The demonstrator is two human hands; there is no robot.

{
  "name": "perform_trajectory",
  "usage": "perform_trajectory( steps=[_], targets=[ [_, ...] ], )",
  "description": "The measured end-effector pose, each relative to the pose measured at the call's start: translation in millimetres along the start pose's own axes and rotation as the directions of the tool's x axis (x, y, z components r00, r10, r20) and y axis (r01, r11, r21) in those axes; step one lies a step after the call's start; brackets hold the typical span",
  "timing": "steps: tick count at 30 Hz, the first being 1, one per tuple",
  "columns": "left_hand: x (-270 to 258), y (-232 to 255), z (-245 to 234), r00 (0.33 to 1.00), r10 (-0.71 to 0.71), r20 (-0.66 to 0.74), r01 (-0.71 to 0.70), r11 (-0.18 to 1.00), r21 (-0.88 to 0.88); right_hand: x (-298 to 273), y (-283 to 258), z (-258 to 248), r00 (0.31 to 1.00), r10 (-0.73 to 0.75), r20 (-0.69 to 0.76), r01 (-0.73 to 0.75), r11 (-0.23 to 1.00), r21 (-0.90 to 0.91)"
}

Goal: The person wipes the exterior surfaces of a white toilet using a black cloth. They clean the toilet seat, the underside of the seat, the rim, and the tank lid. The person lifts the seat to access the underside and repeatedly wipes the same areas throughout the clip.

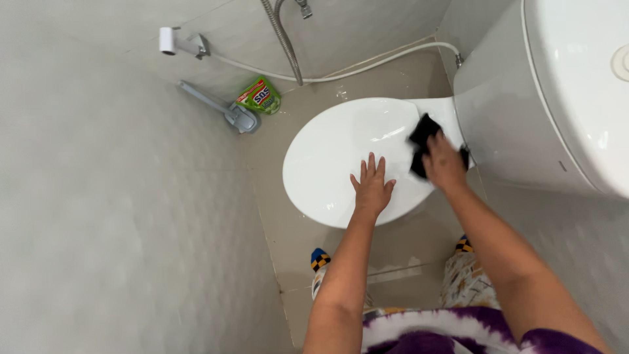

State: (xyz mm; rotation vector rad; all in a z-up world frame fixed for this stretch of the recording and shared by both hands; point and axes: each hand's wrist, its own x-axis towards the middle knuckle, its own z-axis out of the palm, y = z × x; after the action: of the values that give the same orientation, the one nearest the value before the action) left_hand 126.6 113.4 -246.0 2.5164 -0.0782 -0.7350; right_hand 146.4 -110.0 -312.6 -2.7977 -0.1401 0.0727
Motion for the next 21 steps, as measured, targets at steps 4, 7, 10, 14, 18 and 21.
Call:
perform_trajectory(
  steps=[4, 7, 10, 14, 18, 21],
  targets=[
    [47.7, -5.3, 30.1, 0.997, 0.076, -0.018, -0.076, 0.997, 0.016, -25.5, 17.7, 57.9, 0.957, 0.242, 0.16, -0.287, 0.864, 0.414],
    [85.4, 5.4, 32.4, 0.993, -0.009, 0.117, 0.011, 1.0, -0.017, 1.7, 34.8, 48.8, 0.752, 0.492, 0.44, -0.653, 0.646, 0.394],
    [94.5, 12.1, 37.3, 0.983, -0.056, 0.173, 0.052, 0.998, 0.026, 29.5, 53.4, 52.3, 0.901, 0.361, 0.24, -0.424, 0.851, 0.309],
    [94.2, 2.8, 46.2, 0.989, -0.041, 0.142, 0.039, 0.999, 0.021, 42.5, 66.5, 66.0, 0.99, 0.133, 0.05, -0.137, 0.987, 0.081],
    [89.5, 0.3, 50.5, 0.988, -0.054, 0.143, 0.053, 0.998, 0.014, 15.8, 66.8, 59.2, 0.964, 0.171, 0.206, -0.201, 0.97, 0.138],
    [96.4, 3.7, 46.5, 0.989, -0.05, 0.143, 0.047, 0.999, 0.021, 10.1, 74.3, 53.8, 0.952, 0.181, 0.248, -0.224, 0.962, 0.159]
  ],
)
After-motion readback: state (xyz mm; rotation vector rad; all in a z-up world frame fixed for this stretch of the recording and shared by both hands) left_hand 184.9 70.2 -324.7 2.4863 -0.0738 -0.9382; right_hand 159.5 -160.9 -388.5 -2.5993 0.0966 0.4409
